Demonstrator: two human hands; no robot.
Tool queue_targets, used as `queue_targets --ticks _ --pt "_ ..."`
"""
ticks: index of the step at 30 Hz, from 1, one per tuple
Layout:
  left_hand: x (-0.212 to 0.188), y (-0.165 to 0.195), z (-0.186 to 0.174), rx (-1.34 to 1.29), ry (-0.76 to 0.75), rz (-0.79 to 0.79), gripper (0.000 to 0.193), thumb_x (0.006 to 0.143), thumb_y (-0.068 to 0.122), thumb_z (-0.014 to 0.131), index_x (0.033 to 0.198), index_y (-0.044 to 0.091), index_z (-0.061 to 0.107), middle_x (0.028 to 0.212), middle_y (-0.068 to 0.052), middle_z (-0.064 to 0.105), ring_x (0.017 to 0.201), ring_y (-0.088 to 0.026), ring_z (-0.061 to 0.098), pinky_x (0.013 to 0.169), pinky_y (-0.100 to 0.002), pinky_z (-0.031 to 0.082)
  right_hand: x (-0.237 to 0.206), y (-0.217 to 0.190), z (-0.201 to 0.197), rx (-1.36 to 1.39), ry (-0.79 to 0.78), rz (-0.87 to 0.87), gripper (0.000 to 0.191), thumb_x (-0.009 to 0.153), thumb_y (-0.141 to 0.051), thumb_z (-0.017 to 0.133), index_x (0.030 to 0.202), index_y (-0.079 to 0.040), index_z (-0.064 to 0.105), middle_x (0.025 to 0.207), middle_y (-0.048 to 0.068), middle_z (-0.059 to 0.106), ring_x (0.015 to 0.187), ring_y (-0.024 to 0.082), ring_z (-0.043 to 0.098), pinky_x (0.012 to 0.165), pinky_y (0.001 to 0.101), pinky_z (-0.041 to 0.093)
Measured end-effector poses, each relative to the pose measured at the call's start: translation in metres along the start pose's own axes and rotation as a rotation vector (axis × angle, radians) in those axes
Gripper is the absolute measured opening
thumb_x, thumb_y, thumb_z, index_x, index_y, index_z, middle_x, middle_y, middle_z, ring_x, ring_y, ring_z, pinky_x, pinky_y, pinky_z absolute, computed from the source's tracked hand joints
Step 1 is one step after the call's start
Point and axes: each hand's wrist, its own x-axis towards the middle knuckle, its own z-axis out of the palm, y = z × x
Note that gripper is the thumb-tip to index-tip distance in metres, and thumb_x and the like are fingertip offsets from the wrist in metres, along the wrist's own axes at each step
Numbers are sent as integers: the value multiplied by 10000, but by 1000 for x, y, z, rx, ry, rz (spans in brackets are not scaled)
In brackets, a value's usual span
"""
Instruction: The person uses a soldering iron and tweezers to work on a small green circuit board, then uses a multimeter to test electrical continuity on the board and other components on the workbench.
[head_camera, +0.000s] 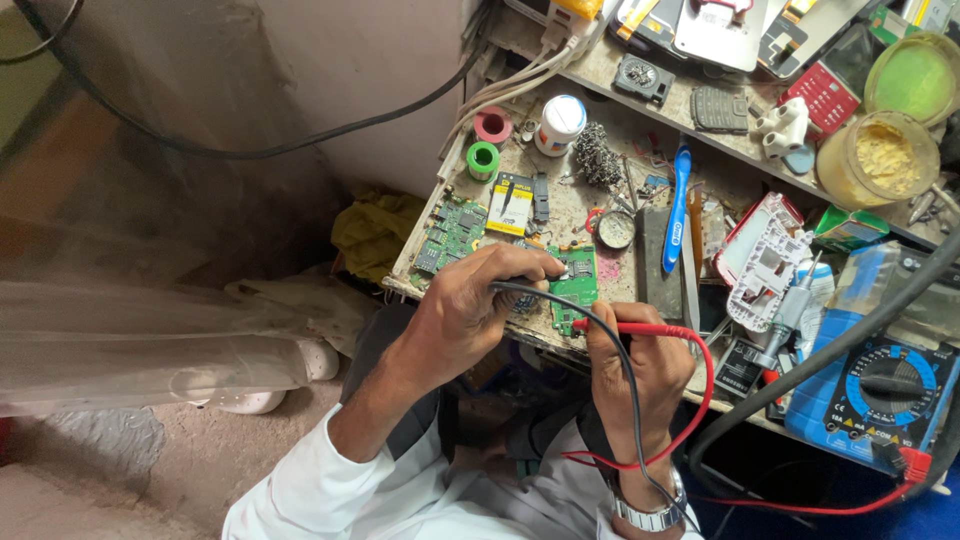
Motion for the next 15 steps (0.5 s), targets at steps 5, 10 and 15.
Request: queue_targets --ticks 5,10,15 --pt "0 0 0 -2 2 5 473 832 -177 679 1220 57 545 1200 -95 712 1123 -261 728 962 -358 591 0 0 0 -6 -2 3 118 1000 -91 719 938 -10 661 787 92 699 631 176 663 573 303 479" --pt "1 0 0 -6 1 5 470 832 -178 679 1215 58 542 1200 -93 714 1126 -261 729 962 -358 594 1 0 0 14 -8 20 120 998 -94 715 934 -7 662 769 86 698 614 165 659 559 298 474" --pt "1 1 0 -21 -4 4 466 835 -181 678 1213 55 539 1203 -95 713 1120 -260 729 955 -354 596 0 -1 -1 6 0 15 131 1011 -97 709 929 -7 660 772 87 690 617 164 645 566 298 468"
